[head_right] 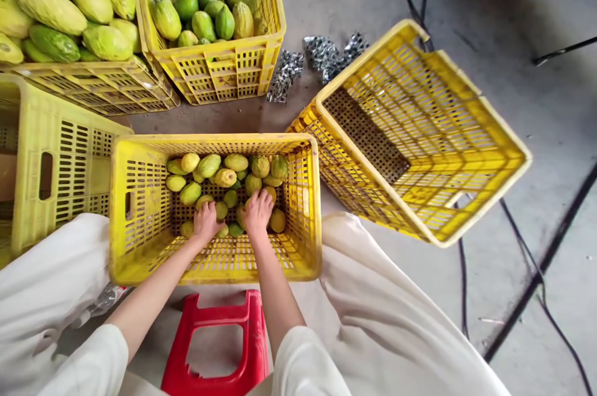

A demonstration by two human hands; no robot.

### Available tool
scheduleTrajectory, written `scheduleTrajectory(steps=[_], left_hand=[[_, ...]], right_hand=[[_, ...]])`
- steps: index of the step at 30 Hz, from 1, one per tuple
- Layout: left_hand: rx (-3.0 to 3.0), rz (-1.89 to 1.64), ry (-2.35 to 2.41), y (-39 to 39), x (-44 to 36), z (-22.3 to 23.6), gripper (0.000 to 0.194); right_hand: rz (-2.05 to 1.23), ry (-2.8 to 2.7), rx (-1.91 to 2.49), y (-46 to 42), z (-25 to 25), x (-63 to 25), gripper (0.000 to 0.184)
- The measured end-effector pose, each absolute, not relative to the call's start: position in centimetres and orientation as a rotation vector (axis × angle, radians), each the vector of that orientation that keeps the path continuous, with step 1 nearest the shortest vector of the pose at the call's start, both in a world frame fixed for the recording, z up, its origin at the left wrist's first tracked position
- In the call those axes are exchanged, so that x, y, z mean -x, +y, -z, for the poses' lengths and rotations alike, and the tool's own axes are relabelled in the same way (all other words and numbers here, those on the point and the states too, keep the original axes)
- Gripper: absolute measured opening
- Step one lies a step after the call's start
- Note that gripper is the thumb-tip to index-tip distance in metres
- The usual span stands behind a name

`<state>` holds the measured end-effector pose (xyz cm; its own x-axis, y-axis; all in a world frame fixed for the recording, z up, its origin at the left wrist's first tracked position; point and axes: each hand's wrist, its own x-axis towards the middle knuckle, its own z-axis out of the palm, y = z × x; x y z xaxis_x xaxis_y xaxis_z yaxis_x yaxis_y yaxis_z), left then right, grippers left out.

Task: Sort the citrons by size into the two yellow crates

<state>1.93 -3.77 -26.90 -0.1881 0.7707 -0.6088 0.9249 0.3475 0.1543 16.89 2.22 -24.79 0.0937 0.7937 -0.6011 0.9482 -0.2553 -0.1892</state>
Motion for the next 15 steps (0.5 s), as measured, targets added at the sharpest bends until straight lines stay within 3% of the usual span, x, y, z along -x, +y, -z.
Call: scheduleTrajectory(steps=[2,4,8,15], left_hand=[[-1.433,0.301,2.026,-3.6,-1.8,26.8,0.059],[-1.381,0.263,2.047,-3.7,-1.5,26.6,0.061],[-1.270,0.174,2.102,-4.2,0.2,25.7,0.063],[-0.987,-0.397,2.259,-6.5,3.9,23.1,0.057]], right_hand=[[0.984,1.797,-2.131,3.2,25.3,-15.3,0.034],[1.048,1.729,-2.163,4.3,26.2,-13.5,0.025],[1.103,1.515,-2.258,5.8,28.1,-11.1,0.026],[1.222,1.283,-2.345,6.8,29.4,-10.7,0.044]])
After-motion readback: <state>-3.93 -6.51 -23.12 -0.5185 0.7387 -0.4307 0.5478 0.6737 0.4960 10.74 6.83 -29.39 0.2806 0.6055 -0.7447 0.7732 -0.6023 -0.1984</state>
